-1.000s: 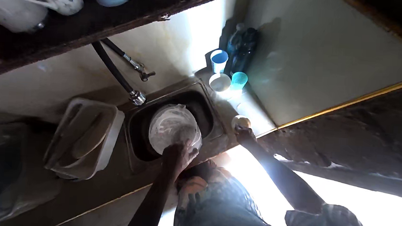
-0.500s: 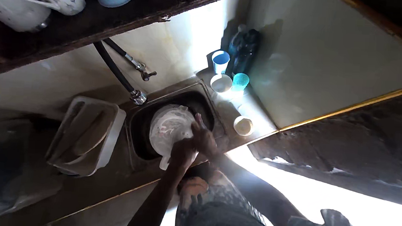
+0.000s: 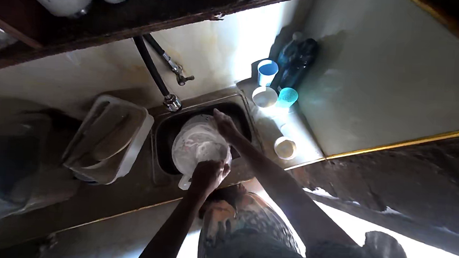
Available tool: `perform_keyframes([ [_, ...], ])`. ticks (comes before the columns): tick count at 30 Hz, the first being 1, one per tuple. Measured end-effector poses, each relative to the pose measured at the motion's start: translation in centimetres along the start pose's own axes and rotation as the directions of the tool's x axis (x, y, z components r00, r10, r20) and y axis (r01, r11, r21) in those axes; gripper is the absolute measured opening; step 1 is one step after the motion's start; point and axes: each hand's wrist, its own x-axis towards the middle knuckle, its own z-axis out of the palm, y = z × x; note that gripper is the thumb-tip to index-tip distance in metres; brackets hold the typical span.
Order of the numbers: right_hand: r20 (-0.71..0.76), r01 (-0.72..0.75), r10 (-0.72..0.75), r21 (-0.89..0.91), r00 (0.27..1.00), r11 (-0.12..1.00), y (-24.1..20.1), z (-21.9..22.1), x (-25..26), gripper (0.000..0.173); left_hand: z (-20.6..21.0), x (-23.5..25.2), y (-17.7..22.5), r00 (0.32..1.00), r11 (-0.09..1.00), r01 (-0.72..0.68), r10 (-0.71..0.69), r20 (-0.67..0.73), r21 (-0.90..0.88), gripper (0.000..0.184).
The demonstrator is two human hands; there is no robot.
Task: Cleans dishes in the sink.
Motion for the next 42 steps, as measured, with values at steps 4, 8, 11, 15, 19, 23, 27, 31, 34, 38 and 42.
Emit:
perform_keyframes([
  [4, 0.096, -0.127, 0.124, 0.031, 0.988, 0.991, -1.5, 1.0, 1.4, 0.045, 0.0, -0.4, -1.0, 0.999, 1.0, 0.015, -0.015, 0.047, -0.001, 0.048],
  [8, 0.305, -0.078, 0.148, -0.229, 0.941, 0.97, -2.0, -1.6, -1.3, 0.047, 0.5, -1.5, -3.3, 0.998, 1.0, 0.006, -0.005, 0.064, -0.016, 0.05],
  [11, 0.495, -0.172, 0.345, -0.362, 0.798, 0.916, -2.4, -4.4, -1.2, 0.05, 0.7, -1.9, -5.2, 0.994, 1.0, 0.003, -0.002, 0.109, -0.008, 0.05],
  [15, 0.485, -0.091, 0.344, -0.472, 0.804, 0.877, -2.1, -3.4, -1.8, 0.039, -1.0, -1.7, -3.2, 0.985, 0.967, 0.145, -0.121, 0.123, -0.208, 0.071],
  [19, 0.566, -0.029, 0.285, -0.417, 0.774, 0.908, -1.8, -3.6, -2.2, 0.029, -0.1, -0.4, -0.1, 0.979, 0.956, 0.198, -0.205, -0.012, -0.215, 0.044],
  [23, 0.538, -0.094, 0.315, -0.398, 0.782, 0.913, -2.8, -6.3, -1.9, 0.032, -0.4, -0.2, -0.2, 0.98, 0.965, 0.197, -0.197, 0.017, -0.176, 0.046],
  [27, 0.343, 0.015, 0.103, -0.325, 0.934, 0.945, -4.5, -6.7, -2.6, 0.035, -0.7, 0.1, -0.2, 0.98, 0.966, 0.198, -0.198, 0.016, -0.165, 0.045],
  [31, 0.454, 0.404, -0.16, -0.513, 0.876, 0.757, -3.6, -3.6, -4.7, 0.023, -0.4, 0.1, -0.2, 0.981, 0.968, 0.188, -0.192, -0.012, -0.164, 0.045],
  [34, 0.572, 0.496, -0.109, -0.584, 0.813, 0.643, -3.3, -5.0, -4.9, 0.02, -0.3, 0.1, -0.6, 0.982, 0.967, 0.185, -0.187, 0.007, -0.177, 0.047],
  [38, 0.505, 0.36, 0.148, -0.764, 0.85, 0.535, -6.1, -8.7, -4.6, 0.022, -0.6, 0.5, -1.2, 0.979, 0.962, 0.203, -0.202, 0.022, -0.18, 0.045],
  [42, 0.345, 0.209, -0.039, -0.472, 0.938, 0.856, -4.1, -8.1, -3.4, 0.03, -0.8, 0.5, -1.8, 0.971, 0.957, 0.237, -0.238, 0.016, -0.169, 0.048],
])
